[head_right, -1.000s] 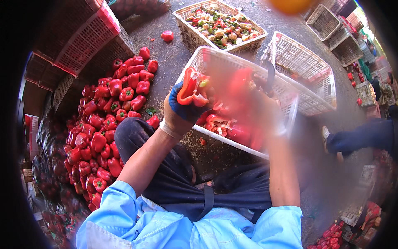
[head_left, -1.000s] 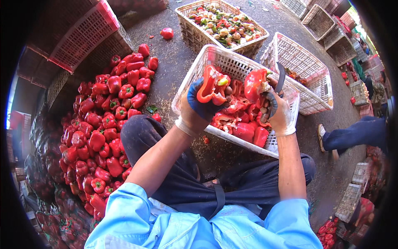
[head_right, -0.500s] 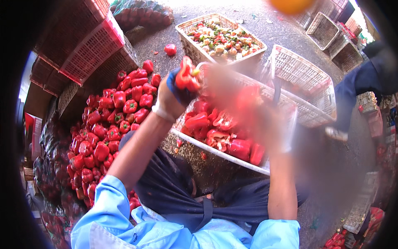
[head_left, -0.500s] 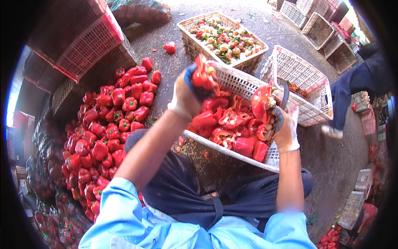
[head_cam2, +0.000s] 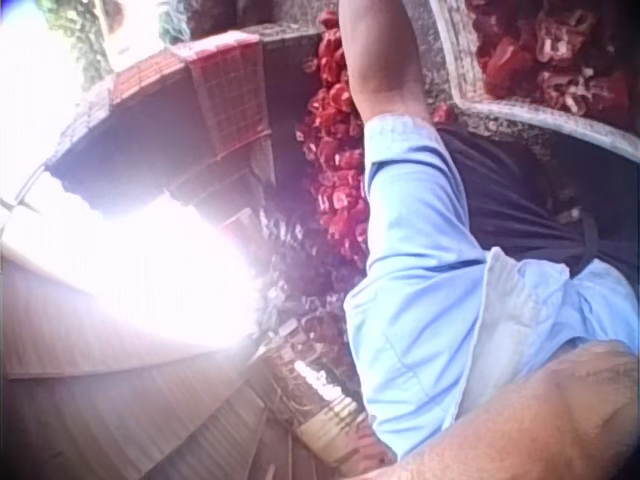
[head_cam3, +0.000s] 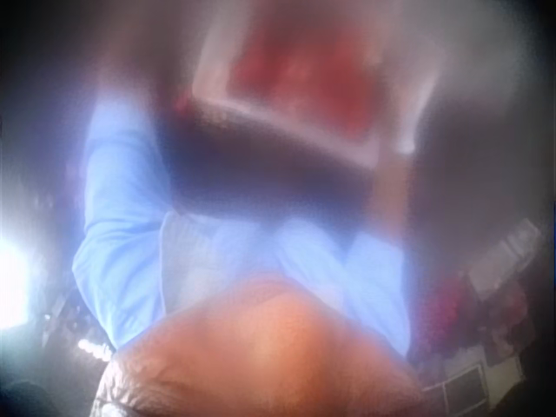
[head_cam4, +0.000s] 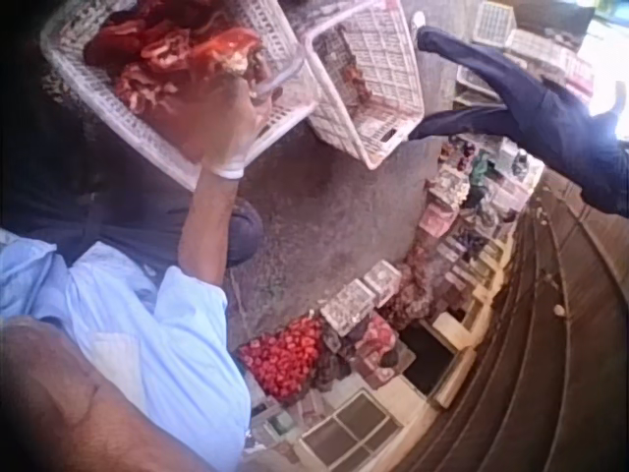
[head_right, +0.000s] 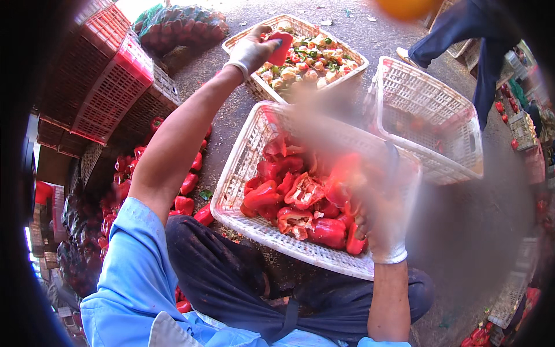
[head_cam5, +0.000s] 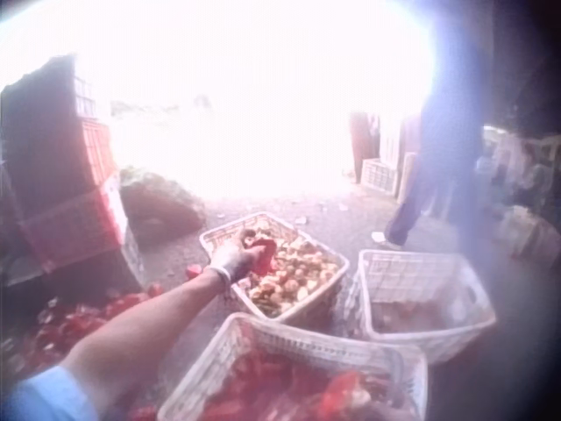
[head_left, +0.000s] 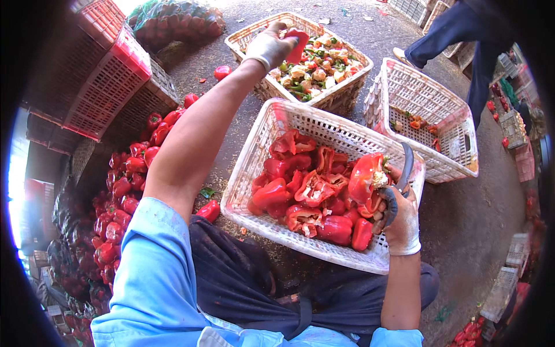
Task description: The person processes red bell peppers by cutting them open with a tool and removing the internal seeds and cores by hand before placing the cleaned peppers into a white plastic crate.
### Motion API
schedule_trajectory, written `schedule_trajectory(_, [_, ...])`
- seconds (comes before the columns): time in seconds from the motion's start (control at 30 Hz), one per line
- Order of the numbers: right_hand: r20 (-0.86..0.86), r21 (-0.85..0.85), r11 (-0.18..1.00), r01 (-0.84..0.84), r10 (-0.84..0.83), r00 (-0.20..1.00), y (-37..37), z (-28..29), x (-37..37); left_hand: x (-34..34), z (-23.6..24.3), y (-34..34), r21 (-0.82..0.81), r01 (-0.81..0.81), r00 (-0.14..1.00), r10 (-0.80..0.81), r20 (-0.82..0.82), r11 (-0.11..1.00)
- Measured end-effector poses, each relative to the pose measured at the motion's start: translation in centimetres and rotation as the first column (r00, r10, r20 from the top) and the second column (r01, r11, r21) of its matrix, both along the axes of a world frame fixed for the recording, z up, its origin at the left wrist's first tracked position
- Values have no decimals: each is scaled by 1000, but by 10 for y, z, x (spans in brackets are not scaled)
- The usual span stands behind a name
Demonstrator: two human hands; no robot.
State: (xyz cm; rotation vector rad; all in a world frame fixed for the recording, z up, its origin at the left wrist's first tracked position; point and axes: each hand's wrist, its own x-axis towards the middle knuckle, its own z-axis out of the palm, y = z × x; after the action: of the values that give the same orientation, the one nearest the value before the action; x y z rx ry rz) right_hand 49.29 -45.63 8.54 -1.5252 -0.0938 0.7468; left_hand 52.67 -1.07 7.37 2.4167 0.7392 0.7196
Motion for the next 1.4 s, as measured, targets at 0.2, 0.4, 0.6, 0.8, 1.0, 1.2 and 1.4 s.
schedule_trajectory(0.2, [-74,47,998,38,-35,997,-3,6,3,14,1,23,-634,129,984,-17,180,763])
schedule_trajectory(0.4, [-20,135,991,-8,10,1000,-4,17,-5,-5,-30,66,-263,-31,994,57,92,964])
schedule_trajectory(0.6, [72,215,976,-36,21,997,-14,2,9,-58,4,-42,-258,288,879,-362,-312,922])
schedule_trajectory(0.8, [185,68,984,-168,153,971,-10,8,-7,-129,7,-163,-889,233,856,-517,-5,394])
schedule_trajectory(1.0, [426,39,924,-381,329,843,-1,-3,-20,-169,-41,-248,-821,546,683,-656,320,168])
schedule_trajectory(1.2, [654,71,932,-356,226,722,15,-24,-38,-198,-49,-278,-702,671,685,-563,463,239])
schedule_trajectory(1.4, [363,166,972,-167,97,927,20,-42,-42,-200,-39,-292,-554,570,755,120,645,-607])
